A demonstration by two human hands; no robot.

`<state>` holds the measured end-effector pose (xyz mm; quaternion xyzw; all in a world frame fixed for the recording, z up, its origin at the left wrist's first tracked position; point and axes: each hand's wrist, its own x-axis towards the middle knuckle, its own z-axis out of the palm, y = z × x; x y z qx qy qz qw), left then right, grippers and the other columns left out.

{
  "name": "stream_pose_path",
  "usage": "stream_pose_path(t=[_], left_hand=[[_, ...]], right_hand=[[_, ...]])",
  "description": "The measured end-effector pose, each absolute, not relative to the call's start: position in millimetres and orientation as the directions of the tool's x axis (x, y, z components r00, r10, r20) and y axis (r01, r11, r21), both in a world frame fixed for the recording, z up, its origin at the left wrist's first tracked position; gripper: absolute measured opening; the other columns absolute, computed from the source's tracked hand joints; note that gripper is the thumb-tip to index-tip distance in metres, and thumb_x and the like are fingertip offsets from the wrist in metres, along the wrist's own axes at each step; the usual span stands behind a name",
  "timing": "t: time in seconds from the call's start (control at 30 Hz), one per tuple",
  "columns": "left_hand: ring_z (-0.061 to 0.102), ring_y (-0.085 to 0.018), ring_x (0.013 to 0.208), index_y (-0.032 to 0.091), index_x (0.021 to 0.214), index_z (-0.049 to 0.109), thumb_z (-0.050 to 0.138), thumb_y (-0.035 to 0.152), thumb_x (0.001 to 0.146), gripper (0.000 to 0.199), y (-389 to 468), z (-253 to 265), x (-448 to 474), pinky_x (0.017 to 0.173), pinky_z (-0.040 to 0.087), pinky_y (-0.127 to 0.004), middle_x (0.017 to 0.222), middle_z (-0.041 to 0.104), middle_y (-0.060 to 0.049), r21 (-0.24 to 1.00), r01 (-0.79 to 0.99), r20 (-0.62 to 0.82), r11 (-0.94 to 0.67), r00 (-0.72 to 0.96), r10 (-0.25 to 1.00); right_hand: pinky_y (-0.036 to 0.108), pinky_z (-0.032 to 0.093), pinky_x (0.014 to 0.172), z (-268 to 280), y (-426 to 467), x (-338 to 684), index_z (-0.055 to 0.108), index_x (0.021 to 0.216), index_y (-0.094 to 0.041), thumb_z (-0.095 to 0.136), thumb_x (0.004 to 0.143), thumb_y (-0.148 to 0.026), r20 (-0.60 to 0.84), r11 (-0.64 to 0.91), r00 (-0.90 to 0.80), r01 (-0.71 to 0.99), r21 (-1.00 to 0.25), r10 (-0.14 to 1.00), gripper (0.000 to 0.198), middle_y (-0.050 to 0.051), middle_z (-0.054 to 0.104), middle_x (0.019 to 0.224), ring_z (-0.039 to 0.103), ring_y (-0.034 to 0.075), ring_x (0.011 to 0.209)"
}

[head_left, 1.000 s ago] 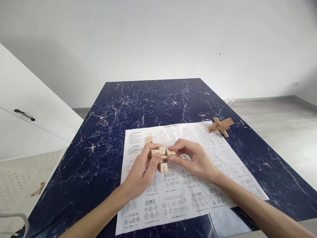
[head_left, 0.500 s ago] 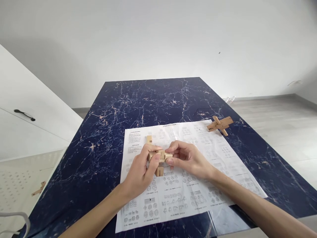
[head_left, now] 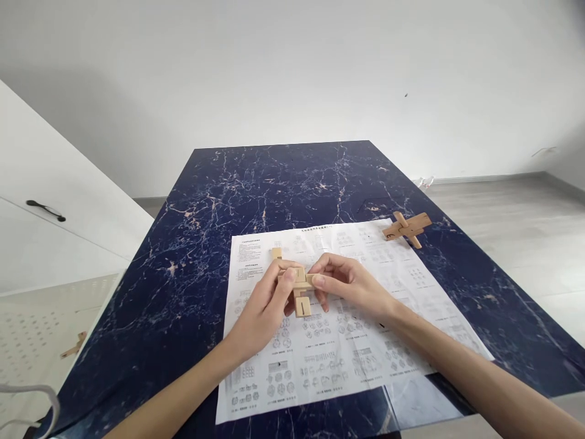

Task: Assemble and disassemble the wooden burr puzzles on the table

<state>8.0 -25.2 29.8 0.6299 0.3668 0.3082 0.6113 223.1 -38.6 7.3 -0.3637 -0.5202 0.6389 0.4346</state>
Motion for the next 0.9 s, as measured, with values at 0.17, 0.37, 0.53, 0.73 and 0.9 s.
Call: stream_pose_path(t=[0.17,0.37,0.53,0.73,0.9], left_hand=[[0.050,-0.014,0.069,0.021,0.104,0.062,0.052,0.057,0.109,0.038,-23.6,28.5,8.6,0.063,0.044,-0.027,0.081,0.056,0.001,0.986,-0.022,-0.126,0.163,0.536,0.835],[0.043,-0.012,0.064,0.018,0.098,0.070,0.064,0.053,0.103,0.036,-9.3,30.3,1.3,0.057,0.038,-0.025,0.077,0.053,0.001,0.966,-0.193,-0.119,0.170,0.252,0.960],[0.048,-0.013,0.069,0.018,0.097,0.071,0.069,0.045,0.100,0.027,8.9,30.9,-7.4,0.065,0.043,-0.026,0.080,0.057,0.001,0.959,-0.268,-0.105,0.095,-0.021,0.994],[0.064,-0.019,0.095,0.020,0.103,0.073,0.063,0.047,0.104,0.028,10.2,17.6,-6.6,0.090,0.052,-0.032,0.101,0.070,-0.003,0.976,-0.190,-0.105,0.107,0.024,0.994],[0.066,-0.023,0.103,0.022,0.109,0.072,0.059,0.053,0.106,0.034,0.9,14.7,-4.6,0.093,0.051,-0.036,0.109,0.072,-0.005,0.996,0.001,-0.093,0.094,0.157,0.983]], right_hand=[[0.029,0.052,0.058,6.2,-37.8,223.3,0.069,0.098,-0.022,0.074,0.101,-0.053,0.013,-0.058,-0.342,-0.195,-0.979,0.940,0.032,-0.001,0.070,0.074,0.063,0.013,0.056],[0.029,0.049,0.057,8.4,-39.1,222.4,0.067,0.097,-0.022,0.071,0.102,-0.055,-0.009,-0.044,-0.286,-0.116,-0.992,0.958,0.033,0.000,0.070,0.078,0.060,0.014,0.060],[0.031,0.048,0.060,10.1,-40.4,221.5,0.065,0.096,-0.022,0.068,0.104,-0.051,-0.012,-0.011,-0.286,0.007,-1.000,0.958,0.030,0.000,0.068,0.075,0.058,0.014,0.060],[0.033,0.049,0.063,5.9,-42.4,218.1,0.067,0.097,-0.024,0.064,0.104,-0.040,0.005,0.056,-0.245,0.201,-0.978,0.969,0.018,0.000,0.065,0.077,0.061,0.017,0.067],[0.033,0.053,0.065,0.4,-44.0,215.2,0.068,0.103,-0.026,0.064,0.103,-0.030,0.153,0.227,-0.197,0.440,-0.869,0.968,0.005,0.004,0.072,0.094,0.065,0.019,0.077]])
